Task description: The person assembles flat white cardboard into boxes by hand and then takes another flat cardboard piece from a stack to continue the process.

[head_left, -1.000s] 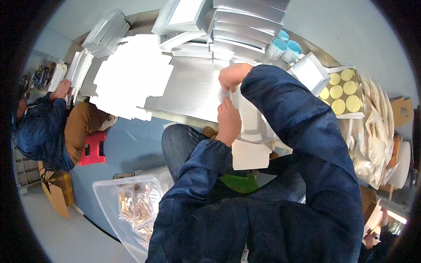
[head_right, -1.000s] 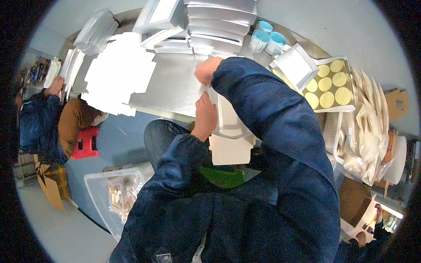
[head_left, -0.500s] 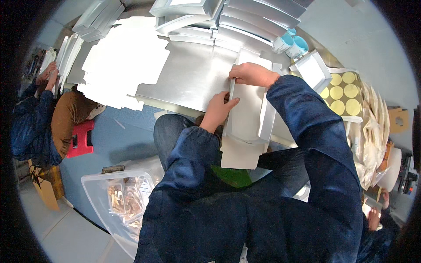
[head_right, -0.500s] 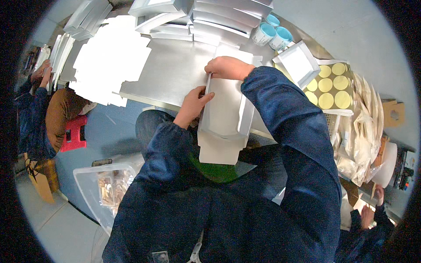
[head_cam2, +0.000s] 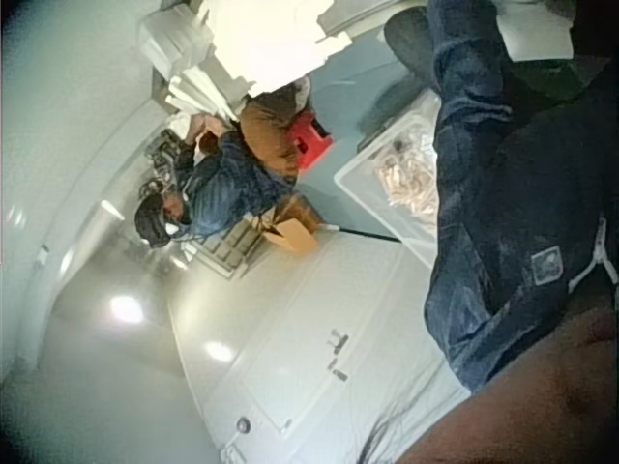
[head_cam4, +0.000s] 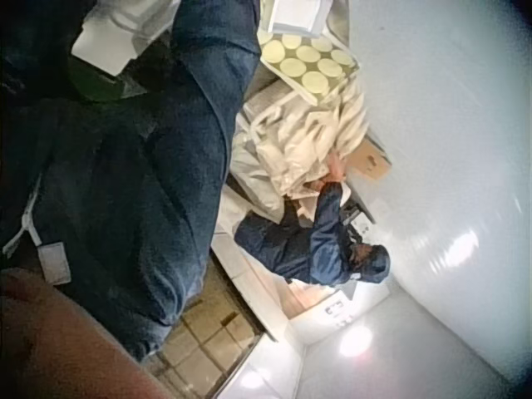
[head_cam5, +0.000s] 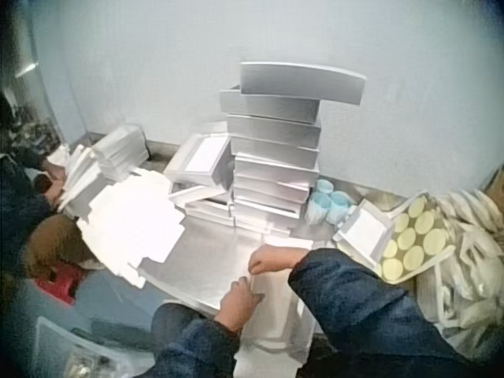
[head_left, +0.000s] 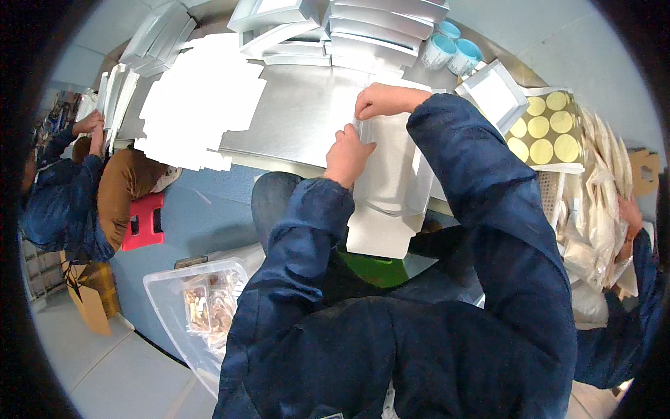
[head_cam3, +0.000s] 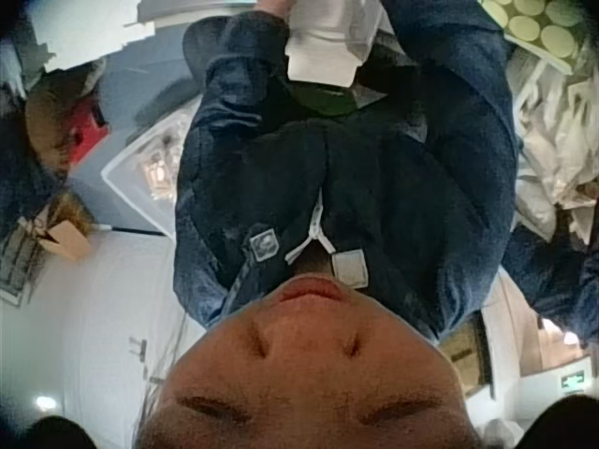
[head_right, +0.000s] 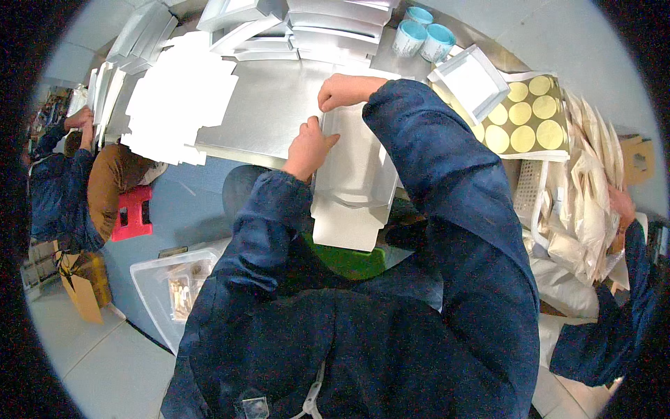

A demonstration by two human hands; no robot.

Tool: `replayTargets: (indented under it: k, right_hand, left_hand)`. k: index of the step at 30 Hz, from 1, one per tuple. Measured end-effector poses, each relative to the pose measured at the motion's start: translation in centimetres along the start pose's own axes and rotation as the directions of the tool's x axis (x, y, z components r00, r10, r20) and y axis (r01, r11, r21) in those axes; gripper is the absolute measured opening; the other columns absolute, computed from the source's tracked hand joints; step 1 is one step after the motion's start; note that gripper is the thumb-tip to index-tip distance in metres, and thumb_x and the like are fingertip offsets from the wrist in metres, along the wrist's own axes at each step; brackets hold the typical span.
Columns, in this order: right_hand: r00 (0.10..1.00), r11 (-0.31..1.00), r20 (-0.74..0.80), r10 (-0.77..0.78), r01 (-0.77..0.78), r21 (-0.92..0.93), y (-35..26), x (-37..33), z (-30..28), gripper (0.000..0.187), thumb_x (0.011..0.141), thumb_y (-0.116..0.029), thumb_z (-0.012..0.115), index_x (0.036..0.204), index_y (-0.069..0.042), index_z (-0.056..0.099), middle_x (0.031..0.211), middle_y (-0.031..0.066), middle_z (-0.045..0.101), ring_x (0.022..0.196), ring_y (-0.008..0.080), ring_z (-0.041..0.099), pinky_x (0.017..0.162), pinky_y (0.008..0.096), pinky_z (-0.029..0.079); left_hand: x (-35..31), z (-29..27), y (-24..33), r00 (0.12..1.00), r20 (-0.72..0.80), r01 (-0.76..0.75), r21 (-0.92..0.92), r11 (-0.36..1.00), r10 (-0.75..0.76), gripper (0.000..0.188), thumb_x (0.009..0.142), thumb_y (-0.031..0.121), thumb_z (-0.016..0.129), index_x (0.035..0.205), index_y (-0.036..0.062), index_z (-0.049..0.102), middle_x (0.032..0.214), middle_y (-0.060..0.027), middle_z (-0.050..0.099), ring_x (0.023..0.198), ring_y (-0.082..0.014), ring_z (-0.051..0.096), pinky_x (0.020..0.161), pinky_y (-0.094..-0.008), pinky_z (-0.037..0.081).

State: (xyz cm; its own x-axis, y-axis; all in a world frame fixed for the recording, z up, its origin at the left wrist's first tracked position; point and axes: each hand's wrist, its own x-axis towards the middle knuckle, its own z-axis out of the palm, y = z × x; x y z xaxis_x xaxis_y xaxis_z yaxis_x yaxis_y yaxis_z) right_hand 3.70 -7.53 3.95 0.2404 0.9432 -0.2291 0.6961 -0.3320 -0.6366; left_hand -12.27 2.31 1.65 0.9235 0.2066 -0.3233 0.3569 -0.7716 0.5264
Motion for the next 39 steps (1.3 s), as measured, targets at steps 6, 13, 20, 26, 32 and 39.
replayTargets:
  k: [6,13,20,26,32,39]
  right_hand:
    - [0.992,0.987,-0.121,0.043,-0.024,0.158,1.6,-1.1,1.1,0.02,0.075,-0.018,0.063,0.086,-0.002,0.069,0.079,0.0093,0.068,0.071,0.0187,0.062,0.067,0.0305,0.048]
    - [0.959,0.97,-0.261,0.107,-0.043,0.24,0.8,-2.1,2.7,0.024,0.075,-0.021,0.066,0.089,-0.002,0.067,0.086,0.0112,0.066,0.075,0.0209,0.062,0.069,0.0315,0.049]
    - [0.439,0.939,-0.879,0.188,-0.343,0.03,-3.1,-2.6,7.7,0.035,0.078,-0.025,0.067,0.097,0.003,0.058,0.098,0.0199,0.056,0.073,0.0302,0.062,0.065,0.0354,0.05]
    - [0.735,0.816,-0.646,0.205,-0.493,-0.302,-4.3,-1.3,9.0,0.029,0.073,-0.031,0.065,0.07,-0.002,0.064,0.068,0.0197,0.061,0.071,0.0341,0.063,0.063,0.0399,0.053]
    - [0.854,0.708,-0.491,0.173,-0.455,-0.541,-3.9,-0.3,8.8,0.015,0.063,-0.013,0.067,0.072,-0.003,0.071,0.072,0.0171,0.064,0.074,0.0312,0.064,0.065,0.0389,0.054]
    - [0.61,0.852,-0.645,0.461,-0.507,0.13,-4.5,-0.4,9.7,0.012,0.068,-0.014,0.065,0.07,-0.003,0.069,0.072,0.0203,0.063,0.074,0.0337,0.065,0.065,0.0395,0.054]
  left_hand:
    - [-1.0,-0.2,-4.1,0.973,0.104,-0.135,-0.469,0.873,0.206,0.05,0.083,0.029,0.063,0.116,-0.0074,0.053,0.089,-0.0161,0.06,0.074,-0.0278,0.06,0.069,-0.0347,0.048]
    - [-0.7,-1.3,-3.4,0.97,0.22,0.013,-0.47,0.883,0.103,0.028,0.084,0.022,0.065,0.098,-0.0014,0.057,0.079,-0.0035,0.057,0.067,-0.012,0.053,0.062,-0.0273,0.047]
    - [-0.8,-0.6,-2.1,0.992,0.004,-0.12,-0.225,0.967,0.124,0.029,0.071,0.025,0.071,0.078,0.0019,0.055,0.073,-0.0148,0.061,0.072,-0.0315,0.059,0.067,-0.0391,0.046]
    - [-0.5,0.1,-2.3,0.993,-0.047,-0.117,-0.164,0.98,0.111,0.029,0.073,0.024,0.07,0.083,0.0009,0.056,0.077,-0.0169,0.062,0.078,-0.0346,0.06,0.072,-0.0425,0.047]
    - [-1.1,-1.0,-1.9,0.985,-0.017,-0.169,-0.192,0.967,0.169,0.03,0.075,0.025,0.069,0.085,-0.0001,0.057,0.082,-0.0197,0.063,0.081,-0.036,0.061,0.071,-0.0424,0.048]
    - [-2.5,2.2,-3.5,0.913,-0.268,-0.318,0.005,0.948,0.308,0.022,0.087,0.02,0.055,0.084,-0.0018,0.051,0.083,-0.0214,0.059,0.08,-0.0406,0.057,0.07,-0.0481,0.046]
